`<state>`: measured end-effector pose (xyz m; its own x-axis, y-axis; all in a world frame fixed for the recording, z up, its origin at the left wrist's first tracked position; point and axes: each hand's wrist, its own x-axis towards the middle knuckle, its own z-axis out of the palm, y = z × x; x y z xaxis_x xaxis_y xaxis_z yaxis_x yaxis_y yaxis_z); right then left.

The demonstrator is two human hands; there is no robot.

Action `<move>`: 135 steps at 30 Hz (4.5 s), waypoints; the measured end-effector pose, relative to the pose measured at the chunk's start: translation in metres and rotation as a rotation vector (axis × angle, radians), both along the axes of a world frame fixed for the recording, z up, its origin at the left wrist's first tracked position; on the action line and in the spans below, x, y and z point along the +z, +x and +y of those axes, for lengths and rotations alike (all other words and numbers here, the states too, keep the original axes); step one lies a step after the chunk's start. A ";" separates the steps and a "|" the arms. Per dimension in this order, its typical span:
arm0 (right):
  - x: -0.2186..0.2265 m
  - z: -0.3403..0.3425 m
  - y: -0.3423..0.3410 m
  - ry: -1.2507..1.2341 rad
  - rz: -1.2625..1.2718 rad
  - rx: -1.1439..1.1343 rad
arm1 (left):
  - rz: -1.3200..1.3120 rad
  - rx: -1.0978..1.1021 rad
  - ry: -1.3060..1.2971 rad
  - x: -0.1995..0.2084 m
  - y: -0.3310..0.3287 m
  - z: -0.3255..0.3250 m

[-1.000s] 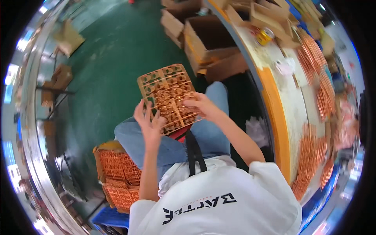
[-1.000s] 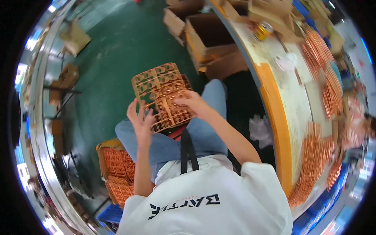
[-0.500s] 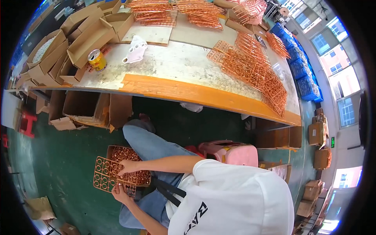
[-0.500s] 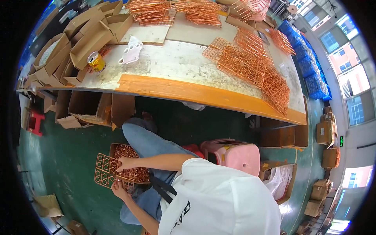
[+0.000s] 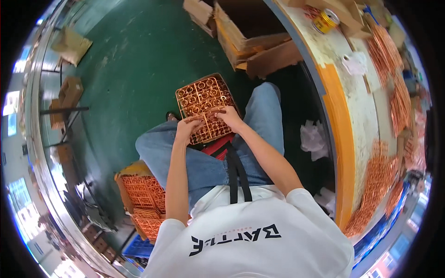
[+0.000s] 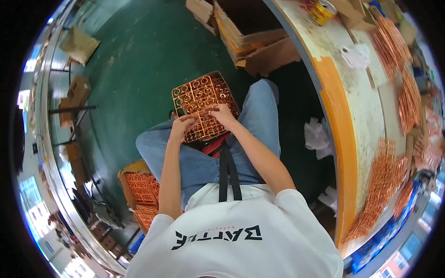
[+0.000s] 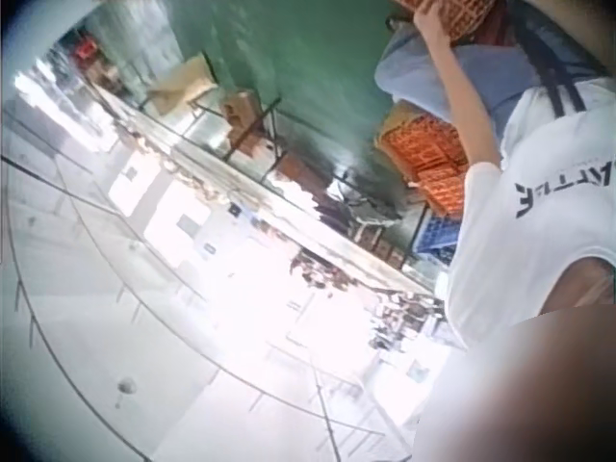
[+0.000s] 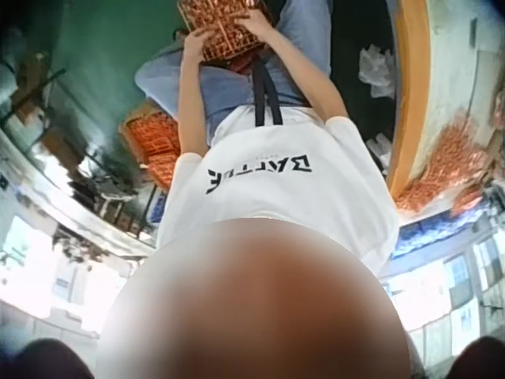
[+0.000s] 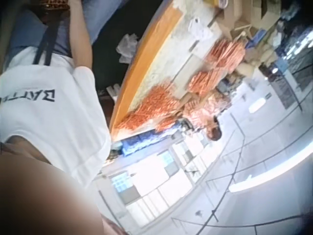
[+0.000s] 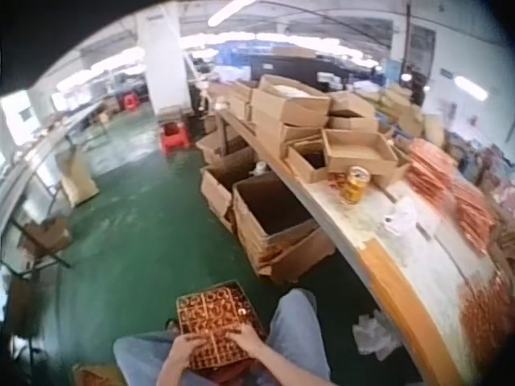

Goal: The person places small electronic components into a copper-colored grid, periodically reaching for more components from a container in their lap and placing completed or partially completed grids onto a workbench.

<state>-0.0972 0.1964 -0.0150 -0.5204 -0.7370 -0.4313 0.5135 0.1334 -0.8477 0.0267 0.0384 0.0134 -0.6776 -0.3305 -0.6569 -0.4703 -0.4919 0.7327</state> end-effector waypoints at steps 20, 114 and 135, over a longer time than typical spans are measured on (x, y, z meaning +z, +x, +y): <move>-0.026 0.018 -0.015 0.197 0.367 -0.069 | 0.164 0.158 0.084 -0.025 -0.017 -0.003; 0.025 -0.013 -0.038 -0.010 -0.314 -0.033 | 0.190 0.249 -0.058 -0.017 -0.021 -0.018; 0.000 -0.025 -0.017 0.059 0.066 -0.040 | -0.172 0.144 -0.473 -0.033 -0.024 -0.004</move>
<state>-0.1146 0.1712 -0.0155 -0.5779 -0.6894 -0.4368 0.4624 0.1644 -0.8713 0.0023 0.0347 -0.0195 -0.4989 -0.6998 -0.5112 -0.5552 -0.1948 0.8086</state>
